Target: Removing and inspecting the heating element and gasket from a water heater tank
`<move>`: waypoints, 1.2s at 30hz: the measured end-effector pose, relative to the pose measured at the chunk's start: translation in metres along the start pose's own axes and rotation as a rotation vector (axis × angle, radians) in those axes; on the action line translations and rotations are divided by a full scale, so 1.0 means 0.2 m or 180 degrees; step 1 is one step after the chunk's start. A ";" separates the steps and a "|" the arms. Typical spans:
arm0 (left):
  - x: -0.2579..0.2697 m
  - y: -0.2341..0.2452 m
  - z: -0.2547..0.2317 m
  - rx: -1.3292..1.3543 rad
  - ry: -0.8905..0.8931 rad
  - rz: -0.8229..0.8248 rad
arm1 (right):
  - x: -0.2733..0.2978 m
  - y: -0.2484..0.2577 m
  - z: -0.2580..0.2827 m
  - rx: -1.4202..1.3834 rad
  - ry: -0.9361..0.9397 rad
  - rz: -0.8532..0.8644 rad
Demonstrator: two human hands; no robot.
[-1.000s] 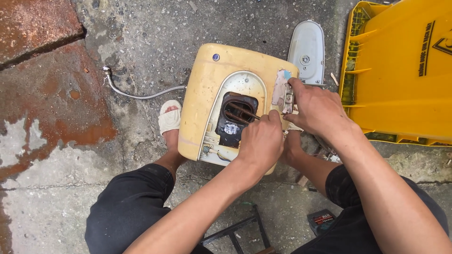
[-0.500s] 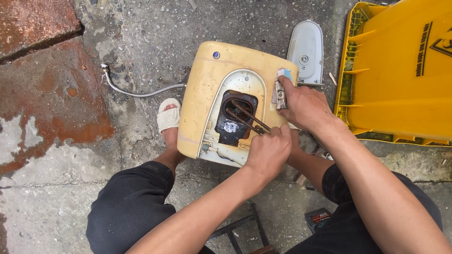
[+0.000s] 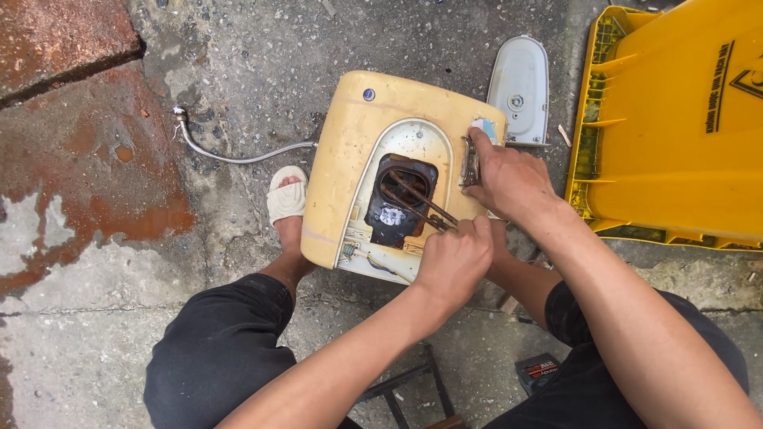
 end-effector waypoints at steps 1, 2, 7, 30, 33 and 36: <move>0.00 0.00 -0.02 -0.0055 -0.0030 -0.0066 | 0.00 -0.01 -0.01 -0.0005 0.0005 -0.0016; -0.01 0.02 -0.03 -0.0055 -0.0042 -0.0060 | 0.02 0.02 0.02 -0.0012 -0.0005 -0.0018; -0.03 -0.02 -0.07 0.0038 -0.0074 -0.0180 | 0.05 0.17 0.03 -0.0356 0.0320 -0.0600; 0.01 0.49 0.38 0.1280 0.0064 0.2680 | -0.01 -0.19 0.21 0.0225 0.0689 0.0420; -0.03 0.45 0.55 0.0532 0.0225 0.2253 | 0.00 -0.12 0.22 0.0284 0.0732 0.0391; -0.07 0.47 0.64 -0.0072 0.0431 0.1865 | 0.00 -0.09 0.23 0.0262 0.0883 0.0337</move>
Point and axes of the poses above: each hand's wrist, its own x-axis away from the middle knuckle, its own y-axis out of the back of the hand, z = x × y, the point moved 3 cm from there along -x, towards the middle knuckle, and after that the axes turned 10 degrees about y, right-handed, at the moved point
